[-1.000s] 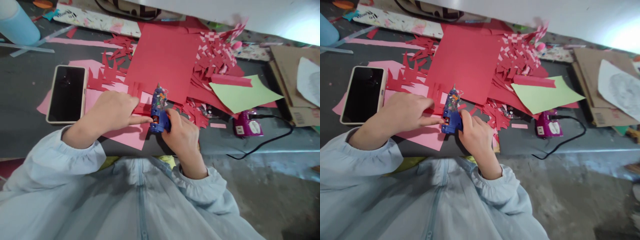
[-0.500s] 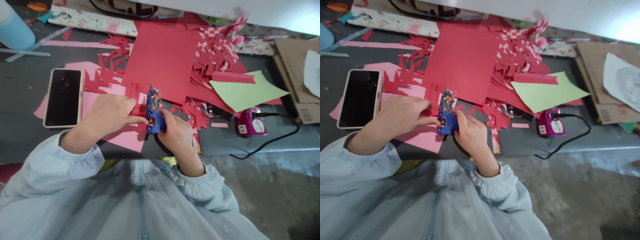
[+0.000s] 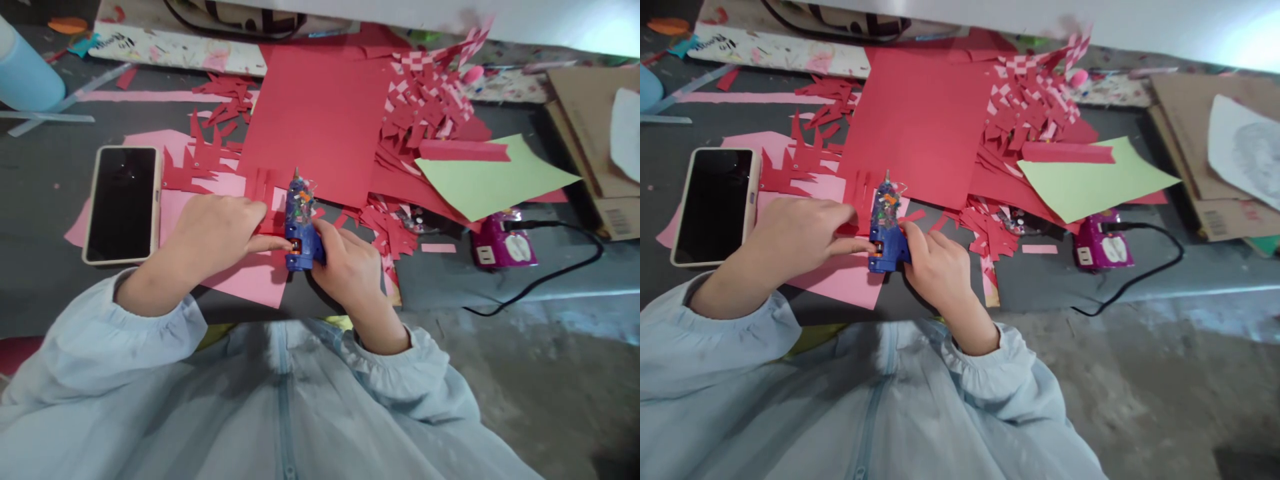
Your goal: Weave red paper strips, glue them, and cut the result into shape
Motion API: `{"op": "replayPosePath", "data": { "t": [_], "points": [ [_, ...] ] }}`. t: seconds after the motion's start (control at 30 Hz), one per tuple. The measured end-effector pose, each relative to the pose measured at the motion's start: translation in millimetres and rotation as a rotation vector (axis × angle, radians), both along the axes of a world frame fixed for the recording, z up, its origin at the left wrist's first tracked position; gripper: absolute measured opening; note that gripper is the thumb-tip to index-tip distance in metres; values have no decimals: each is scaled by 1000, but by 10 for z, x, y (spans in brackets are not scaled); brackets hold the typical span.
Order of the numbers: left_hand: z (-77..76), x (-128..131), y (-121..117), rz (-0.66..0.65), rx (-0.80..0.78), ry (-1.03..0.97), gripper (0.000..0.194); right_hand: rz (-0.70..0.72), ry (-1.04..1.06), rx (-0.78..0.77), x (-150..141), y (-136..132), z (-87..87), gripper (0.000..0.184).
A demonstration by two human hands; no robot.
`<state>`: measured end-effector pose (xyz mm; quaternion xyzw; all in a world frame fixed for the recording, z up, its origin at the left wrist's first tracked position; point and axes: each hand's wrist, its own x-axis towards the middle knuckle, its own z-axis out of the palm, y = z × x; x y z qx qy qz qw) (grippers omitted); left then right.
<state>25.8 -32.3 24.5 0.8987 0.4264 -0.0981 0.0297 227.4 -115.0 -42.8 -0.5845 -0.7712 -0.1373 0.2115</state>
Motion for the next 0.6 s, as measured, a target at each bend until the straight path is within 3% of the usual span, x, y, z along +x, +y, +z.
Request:
{"op": "replayPosePath", "data": {
  "t": [0.27, 0.47, 0.6],
  "points": [
    [19, 7, -5, 10, -8, 7, 68, 3, -7, 18, -2, -10, -34, 40],
    [24, 18, 12, 30, -17, 24, 63, 75, -40, 132, -1, -12, -40, 43],
    [31, 8, 7, 11, -5, 24, 62, 86, -24, 101, 6, -15, -30, 47]
  ]
}}
